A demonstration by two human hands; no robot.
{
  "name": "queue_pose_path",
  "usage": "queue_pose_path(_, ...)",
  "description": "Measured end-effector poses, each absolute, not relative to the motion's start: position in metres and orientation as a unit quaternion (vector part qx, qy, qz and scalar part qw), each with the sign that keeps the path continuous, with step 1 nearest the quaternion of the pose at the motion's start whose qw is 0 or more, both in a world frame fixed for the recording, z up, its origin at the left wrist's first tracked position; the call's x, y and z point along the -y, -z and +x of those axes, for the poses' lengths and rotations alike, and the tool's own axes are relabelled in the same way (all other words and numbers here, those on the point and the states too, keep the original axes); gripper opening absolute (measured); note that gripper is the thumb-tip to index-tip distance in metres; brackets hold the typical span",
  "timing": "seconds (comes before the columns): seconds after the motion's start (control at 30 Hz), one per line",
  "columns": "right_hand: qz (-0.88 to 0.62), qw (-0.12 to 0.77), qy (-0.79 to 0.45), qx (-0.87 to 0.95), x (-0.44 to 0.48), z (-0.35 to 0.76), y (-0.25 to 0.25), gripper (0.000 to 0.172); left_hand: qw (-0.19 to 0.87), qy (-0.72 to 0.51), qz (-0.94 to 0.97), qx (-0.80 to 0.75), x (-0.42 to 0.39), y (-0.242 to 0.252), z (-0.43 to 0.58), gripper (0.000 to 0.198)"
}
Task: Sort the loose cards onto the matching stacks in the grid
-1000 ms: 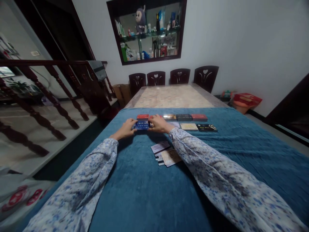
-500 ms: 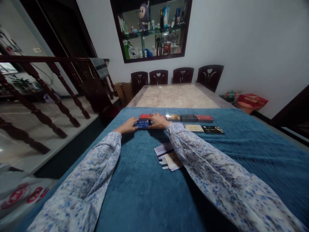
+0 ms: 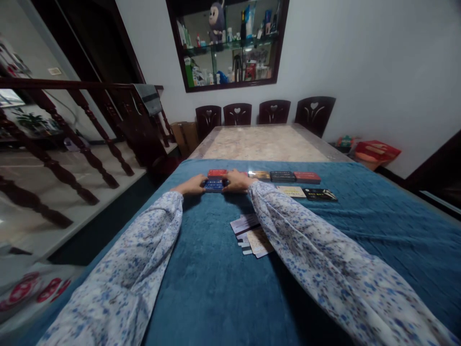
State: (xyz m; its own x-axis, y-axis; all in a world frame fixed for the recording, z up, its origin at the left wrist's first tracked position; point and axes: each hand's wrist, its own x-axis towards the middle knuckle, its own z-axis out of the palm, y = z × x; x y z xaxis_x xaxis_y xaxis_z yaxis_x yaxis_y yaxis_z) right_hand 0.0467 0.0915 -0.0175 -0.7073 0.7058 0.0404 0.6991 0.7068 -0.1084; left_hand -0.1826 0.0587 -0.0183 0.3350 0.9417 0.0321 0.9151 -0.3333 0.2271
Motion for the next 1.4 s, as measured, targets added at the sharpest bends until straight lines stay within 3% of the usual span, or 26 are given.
queue_pose_path(0.33, -0.384, 0.023, -0.041, 0.922, -0.089, 0.046, 0.013, 0.047, 0.092, -0.079, 0.819, -0.56, -0.059, 0.013, -0.177, 0.044)
queue_pose_path(0.73, -0.382, 0.013, -0.036, 0.923, -0.085, 0.041, 0.008, 0.041, 0.186, -0.06, 0.796, -0.572, -0.064, 0.013, -0.176, 0.037)
queue_pose_path(1.4, -0.379, -0.008, -0.02, 0.925, -0.074, 0.049, -0.001, 0.05, 0.153, -0.091, 0.808, -0.562, -0.057, 0.015, -0.181, 0.051)
